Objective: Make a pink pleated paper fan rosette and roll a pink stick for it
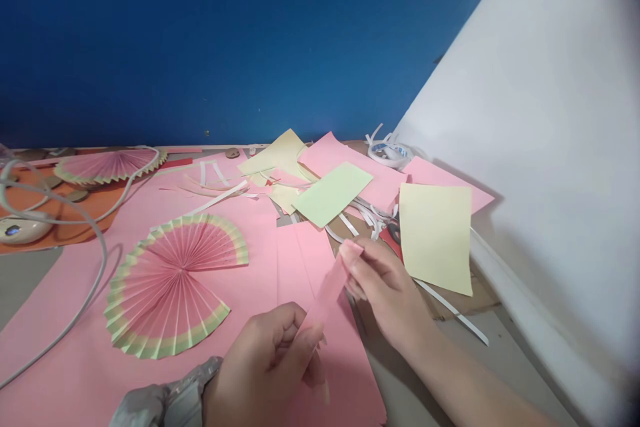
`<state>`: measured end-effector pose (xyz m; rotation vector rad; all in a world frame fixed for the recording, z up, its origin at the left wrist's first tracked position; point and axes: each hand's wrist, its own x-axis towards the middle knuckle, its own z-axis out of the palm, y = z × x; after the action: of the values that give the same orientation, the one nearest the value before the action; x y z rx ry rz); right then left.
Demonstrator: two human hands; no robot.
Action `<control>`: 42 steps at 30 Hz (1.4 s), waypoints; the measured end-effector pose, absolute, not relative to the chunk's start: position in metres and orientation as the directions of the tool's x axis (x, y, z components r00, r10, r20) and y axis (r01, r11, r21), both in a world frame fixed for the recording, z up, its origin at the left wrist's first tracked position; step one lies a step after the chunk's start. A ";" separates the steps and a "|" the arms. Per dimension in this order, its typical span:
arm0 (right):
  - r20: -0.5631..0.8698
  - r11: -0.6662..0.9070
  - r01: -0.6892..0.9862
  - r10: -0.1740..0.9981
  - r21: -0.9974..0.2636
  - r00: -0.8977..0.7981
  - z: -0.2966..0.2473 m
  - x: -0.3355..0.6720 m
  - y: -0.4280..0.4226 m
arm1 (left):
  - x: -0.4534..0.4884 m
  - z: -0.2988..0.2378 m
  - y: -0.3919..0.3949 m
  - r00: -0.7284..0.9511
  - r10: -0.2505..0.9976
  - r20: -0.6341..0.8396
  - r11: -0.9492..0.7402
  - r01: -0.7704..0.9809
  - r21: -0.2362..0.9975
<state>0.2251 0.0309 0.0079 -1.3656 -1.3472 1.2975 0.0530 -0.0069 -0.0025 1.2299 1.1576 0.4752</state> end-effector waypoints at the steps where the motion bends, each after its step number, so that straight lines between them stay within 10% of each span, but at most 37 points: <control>1: -0.116 -0.107 0.158 0.992 -0.982 -0.054 0.007 0.226 0.031 | 0.053 -0.002 -0.007 0.403 0.812 -0.422 0.324 0.288 0.901; 29: -0.410 -0.140 0.428 0.647 -0.893 -0.643 0.042 0.221 0.034 | 0.049 0.003 -0.008 0.291 0.911 -0.293 0.268 0.123 0.956; 42: -0.278 -0.017 0.438 0.794 -0.899 -0.540 0.023 0.218 0.027 | 0.049 0.000 -0.013 0.352 0.881 -0.317 0.251 0.221 0.942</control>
<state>0.2180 0.0269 0.0234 -1.2891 -1.9468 1.5758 0.0493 -0.0129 0.0005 1.2670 1.1563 0.6220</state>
